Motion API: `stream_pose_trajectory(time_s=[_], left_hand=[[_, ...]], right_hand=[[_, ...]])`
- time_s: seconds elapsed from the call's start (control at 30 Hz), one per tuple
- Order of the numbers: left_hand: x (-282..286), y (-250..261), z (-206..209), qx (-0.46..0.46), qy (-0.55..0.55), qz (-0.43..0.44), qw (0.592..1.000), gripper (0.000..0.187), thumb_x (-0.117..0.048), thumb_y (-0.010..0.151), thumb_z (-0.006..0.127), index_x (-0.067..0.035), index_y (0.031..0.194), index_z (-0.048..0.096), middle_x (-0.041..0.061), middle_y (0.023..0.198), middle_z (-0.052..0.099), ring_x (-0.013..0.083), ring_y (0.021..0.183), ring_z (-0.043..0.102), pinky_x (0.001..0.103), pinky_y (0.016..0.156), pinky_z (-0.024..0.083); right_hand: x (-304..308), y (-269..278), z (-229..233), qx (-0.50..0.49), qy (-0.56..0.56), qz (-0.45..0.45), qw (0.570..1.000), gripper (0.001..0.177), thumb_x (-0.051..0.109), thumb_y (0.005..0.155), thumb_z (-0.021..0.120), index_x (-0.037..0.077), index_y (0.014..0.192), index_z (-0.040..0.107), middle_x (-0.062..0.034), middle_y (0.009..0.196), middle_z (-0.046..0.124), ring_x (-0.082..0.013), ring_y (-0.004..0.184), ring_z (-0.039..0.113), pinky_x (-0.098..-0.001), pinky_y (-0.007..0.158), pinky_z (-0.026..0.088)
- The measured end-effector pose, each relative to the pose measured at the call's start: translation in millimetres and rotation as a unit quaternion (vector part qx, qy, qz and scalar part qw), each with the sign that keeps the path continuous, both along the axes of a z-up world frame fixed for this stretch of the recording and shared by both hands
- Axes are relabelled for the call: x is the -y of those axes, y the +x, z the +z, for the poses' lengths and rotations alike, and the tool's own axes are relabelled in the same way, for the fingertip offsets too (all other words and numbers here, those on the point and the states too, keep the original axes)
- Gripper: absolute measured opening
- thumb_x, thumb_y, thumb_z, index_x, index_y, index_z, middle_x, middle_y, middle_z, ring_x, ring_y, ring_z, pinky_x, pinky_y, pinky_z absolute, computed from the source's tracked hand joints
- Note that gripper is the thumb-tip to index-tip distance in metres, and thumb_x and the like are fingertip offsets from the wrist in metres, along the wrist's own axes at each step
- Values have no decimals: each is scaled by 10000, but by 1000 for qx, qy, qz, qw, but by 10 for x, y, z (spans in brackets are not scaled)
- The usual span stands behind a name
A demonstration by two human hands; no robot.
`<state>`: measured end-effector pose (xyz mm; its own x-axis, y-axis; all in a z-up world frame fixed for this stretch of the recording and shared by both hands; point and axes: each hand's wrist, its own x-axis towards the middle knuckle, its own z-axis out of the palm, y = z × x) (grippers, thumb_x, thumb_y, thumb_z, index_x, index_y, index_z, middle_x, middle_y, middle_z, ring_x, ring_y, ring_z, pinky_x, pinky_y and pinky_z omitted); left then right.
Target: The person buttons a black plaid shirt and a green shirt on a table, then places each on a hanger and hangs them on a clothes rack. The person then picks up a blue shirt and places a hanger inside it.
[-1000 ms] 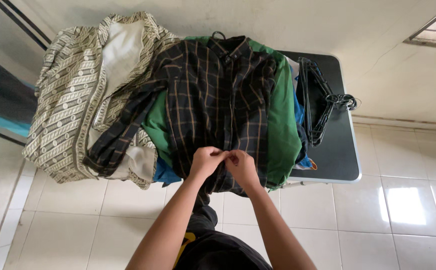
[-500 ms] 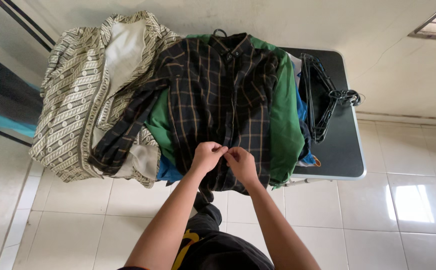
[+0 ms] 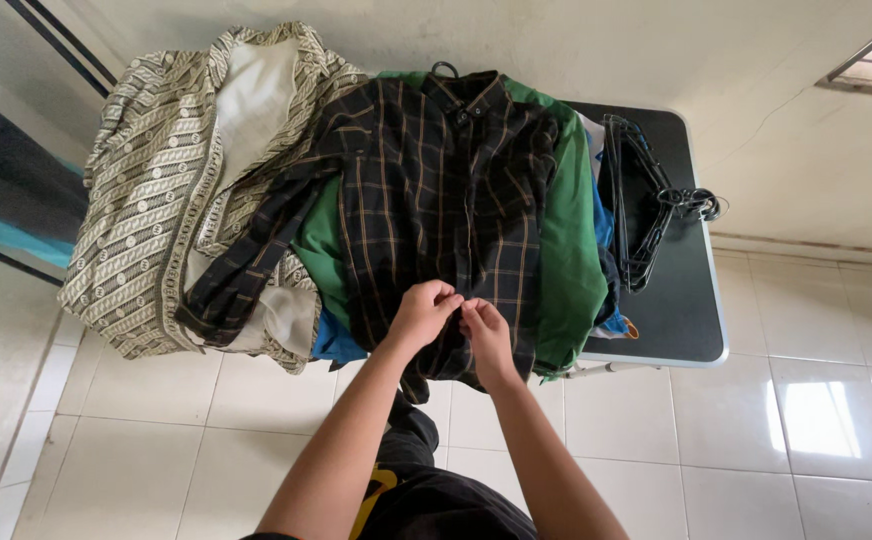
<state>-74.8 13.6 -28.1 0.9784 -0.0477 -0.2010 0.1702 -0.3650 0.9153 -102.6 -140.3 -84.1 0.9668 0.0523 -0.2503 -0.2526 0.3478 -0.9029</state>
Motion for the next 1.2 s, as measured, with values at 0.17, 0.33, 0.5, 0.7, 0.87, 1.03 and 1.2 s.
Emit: stream_pose_trajectory(time_s=[0.17, 0.33, 0.5, 0.7, 0.87, 1.03, 1.2], left_hand=[[62, -80, -163, 33, -74, 9, 997, 386, -177, 917, 743, -27, 1249, 615, 82, 1046, 716, 158, 924, 703, 311, 817, 593], [14, -167, -348, 26, -88, -58, 994, 579, -47, 829, 726, -51, 1368, 512, 115, 1160, 643, 219, 1037, 646, 356, 881, 570], [79, -397, -459, 17, -7, -15, 1000, 416, -66, 907, 667, -41, 1295, 517, 119, 1216, 585, 237, 1073, 647, 351, 941, 556], [141, -828, -221, 248, 159, -28, 955, 353, -148, 756, 807, -15, 1038, 642, 189, 1108, 584, 407, 1037, 590, 460, 877, 513], [127, -849, -49, 274, 216, -19, 937, 115, -152, 900, 734, -52, 952, 710, 106, 971, 672, 339, 967, 640, 453, 858, 534], [31, -891, -42, 257, 232, 57, 936, 130, -149, 930, 703, -47, 1011, 704, 111, 927, 694, 335, 906, 659, 468, 823, 525], [-57, -1082, -144, 318, 311, 142, 884, 148, -152, 870, 689, -67, 991, 701, 152, 933, 698, 370, 883, 667, 477, 779, 514]], right_hand=[[-115, -215, 405, 174, -408, -3, 896, 472, 156, 875, 714, -34, 1263, 523, -150, 1046, 663, -247, 910, 666, -358, 785, 539], [-135, -280, 594, 97, -449, 27, 888, 416, 123, 917, 673, 12, 1300, 554, -185, 1140, 699, -295, 974, 713, -383, 829, 568], [-25, -341, 320, 67, -403, 38, 912, 376, 122, 953, 644, -11, 1292, 548, -173, 1118, 721, -272, 1022, 714, -368, 878, 553], [81, -301, -10, 8, -245, 4, 969, 322, 154, 956, 682, -16, 1216, 598, -75, 977, 702, -138, 878, 652, -289, 784, 542], [112, -259, -32, 6, -191, -8, 981, 316, 211, 986, 735, -44, 1148, 642, -46, 873, 596, -98, 775, 533, -277, 689, 464], [227, -268, 115, 37, -414, 22, 909, 279, 272, 958, 746, 42, 1104, 687, -109, 863, 639, -191, 760, 585, -349, 701, 501], [468, -386, 42, 57, -554, 11, 830, 173, 197, 919, 693, 63, 1023, 658, -133, 1036, 658, -349, 838, 665, -454, 701, 536]])
